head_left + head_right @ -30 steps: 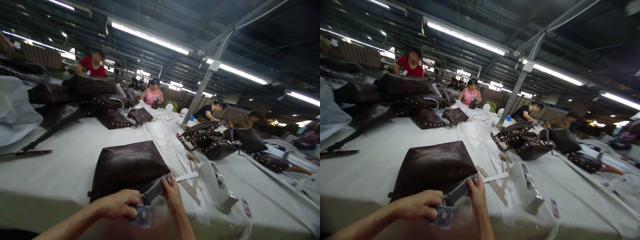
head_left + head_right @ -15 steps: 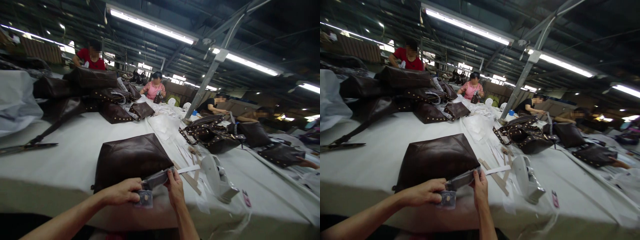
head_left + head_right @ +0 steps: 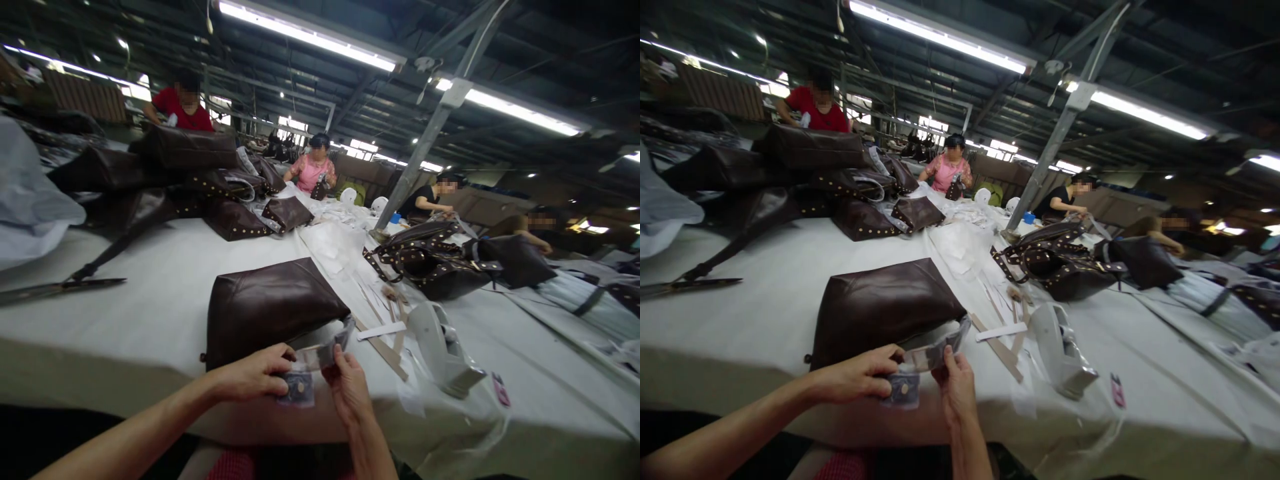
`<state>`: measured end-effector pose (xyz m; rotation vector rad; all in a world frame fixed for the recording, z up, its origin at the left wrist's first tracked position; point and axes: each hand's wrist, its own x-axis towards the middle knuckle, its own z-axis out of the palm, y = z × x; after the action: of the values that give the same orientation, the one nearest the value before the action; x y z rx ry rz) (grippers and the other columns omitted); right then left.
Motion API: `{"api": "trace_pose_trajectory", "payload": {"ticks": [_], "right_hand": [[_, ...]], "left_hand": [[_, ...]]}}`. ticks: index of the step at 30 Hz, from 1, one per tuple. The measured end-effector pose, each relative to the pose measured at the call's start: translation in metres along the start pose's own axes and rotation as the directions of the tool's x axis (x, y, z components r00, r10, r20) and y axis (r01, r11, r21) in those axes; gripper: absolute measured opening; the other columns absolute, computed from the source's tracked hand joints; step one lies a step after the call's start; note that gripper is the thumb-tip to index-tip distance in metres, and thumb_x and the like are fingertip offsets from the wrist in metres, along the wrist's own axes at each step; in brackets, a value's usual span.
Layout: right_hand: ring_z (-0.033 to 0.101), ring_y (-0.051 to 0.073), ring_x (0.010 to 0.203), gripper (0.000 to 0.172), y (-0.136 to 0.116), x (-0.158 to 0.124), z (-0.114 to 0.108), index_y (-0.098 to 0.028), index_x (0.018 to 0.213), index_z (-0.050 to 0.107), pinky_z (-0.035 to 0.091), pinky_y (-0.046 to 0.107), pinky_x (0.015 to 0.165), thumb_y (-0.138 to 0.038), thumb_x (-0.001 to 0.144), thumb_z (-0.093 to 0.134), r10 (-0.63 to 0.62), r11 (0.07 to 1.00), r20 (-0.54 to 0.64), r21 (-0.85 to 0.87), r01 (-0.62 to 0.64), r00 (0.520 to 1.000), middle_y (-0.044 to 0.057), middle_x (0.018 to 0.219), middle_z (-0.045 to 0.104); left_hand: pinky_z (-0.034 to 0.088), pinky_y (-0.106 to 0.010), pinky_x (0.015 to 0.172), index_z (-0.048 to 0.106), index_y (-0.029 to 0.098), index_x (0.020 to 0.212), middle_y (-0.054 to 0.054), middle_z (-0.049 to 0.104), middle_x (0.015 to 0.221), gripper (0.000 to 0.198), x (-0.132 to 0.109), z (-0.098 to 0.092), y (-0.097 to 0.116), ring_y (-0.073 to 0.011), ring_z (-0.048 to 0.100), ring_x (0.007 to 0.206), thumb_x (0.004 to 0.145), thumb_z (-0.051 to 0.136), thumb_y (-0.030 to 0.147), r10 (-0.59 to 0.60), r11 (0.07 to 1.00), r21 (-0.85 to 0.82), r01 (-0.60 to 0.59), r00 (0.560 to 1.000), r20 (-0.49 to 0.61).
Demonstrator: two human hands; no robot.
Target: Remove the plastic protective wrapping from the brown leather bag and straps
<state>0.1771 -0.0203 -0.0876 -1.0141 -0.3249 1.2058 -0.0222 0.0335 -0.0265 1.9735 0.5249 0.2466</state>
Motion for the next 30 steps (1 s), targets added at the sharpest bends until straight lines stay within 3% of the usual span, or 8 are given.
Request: {"api": "trace_pose_trajectory", "payload": {"ticks": [2,5,11,17,22,30], "right_hand": [[0.064,0.012,0.06,0.038,-0.01,-0.004,0.0,-0.018,0.072,0.065,0.051,0.022,0.055,-0.038,0.05,0.088,0.041,0.997,0.02,0.065,-0.043,0.999,-0.002,0.07,0.07],[0.066,0.014,0.065,0.035,-0.015,-0.022,0.006,-0.018,0.08,0.067,0.052,0.022,0.055,-0.036,0.056,0.086,0.159,0.987,0.11,0.019,-0.162,0.981,0.0,0.076,0.072],[0.065,0.012,0.064,0.04,0.0,-0.049,0.015,-0.016,0.091,0.068,0.052,0.019,0.052,-0.039,0.062,0.083,0.151,0.986,0.097,-0.086,-0.143,0.984,0.003,0.082,0.072],[0.065,0.012,0.062,0.046,0.013,-0.047,0.01,-0.015,0.089,0.068,0.052,0.019,0.051,-0.043,0.058,0.084,0.145,0.974,0.072,-0.187,-0.129,0.987,0.003,0.078,0.071],[0.067,0.015,0.067,0.054,0.021,-0.047,0.012,-0.015,0.093,0.068,0.055,0.023,0.055,-0.049,0.055,0.083,0.079,0.975,0.034,-0.212,-0.07,0.996,0.006,0.088,0.073],[0.067,0.016,0.065,0.056,0.019,-0.045,0.014,-0.013,0.091,0.067,0.055,0.023,0.053,-0.052,0.054,0.082,0.068,0.953,0.014,-0.296,-0.06,0.998,0.007,0.084,0.073]], "left_hand": [[0.039,-0.028,0.086,0.063,0.018,0.076,-0.003,0.057,0.103,0.013,0.003,0.003,-0.001,-0.0194,0.05,0.097,0.068,0.052,0.019,-0.064,0.997,0.034,0.07,0.988,-0.142],[0.039,-0.026,0.07,0.063,0.016,0.075,-0.001,0.058,0.082,0.016,0.01,0.008,-0.007,-0.0174,0.053,0.08,0.069,0.049,0.022,-0.172,0.983,0.017,0.185,0.939,-0.297],[0.033,-0.023,0.057,0.062,0.014,0.07,0.002,0.057,0.068,0.018,0.016,0.018,-0.012,-0.0152,0.051,0.068,0.069,0.048,0.025,-0.22,0.974,-0.036,0.222,0.91,-0.351],[0.031,-0.023,0.052,0.065,0.013,0.071,0.004,0.052,0.06,0.02,0.018,0.016,-0.011,-0.0122,0.044,0.057,0.066,0.052,0.028,-0.284,0.95,-0.202,0.237,0.924,-0.254],[0.03,-0.022,0.051,0.067,0.013,0.07,0.003,0.051,0.057,0.023,0.019,0.016,-0.011,-0.0121,0.043,0.056,0.067,0.056,0.032,-0.301,0.941,-0.235,0.245,0.922,-0.245],[0.026,-0.023,0.048,0.064,0.014,0.064,0.004,0.047,0.052,0.019,0.023,0.013,-0.009,-0.0103,0.038,0.05,0.062,0.058,0.032,-0.362,0.902,-0.318,0.293,0.914,-0.184]]}}
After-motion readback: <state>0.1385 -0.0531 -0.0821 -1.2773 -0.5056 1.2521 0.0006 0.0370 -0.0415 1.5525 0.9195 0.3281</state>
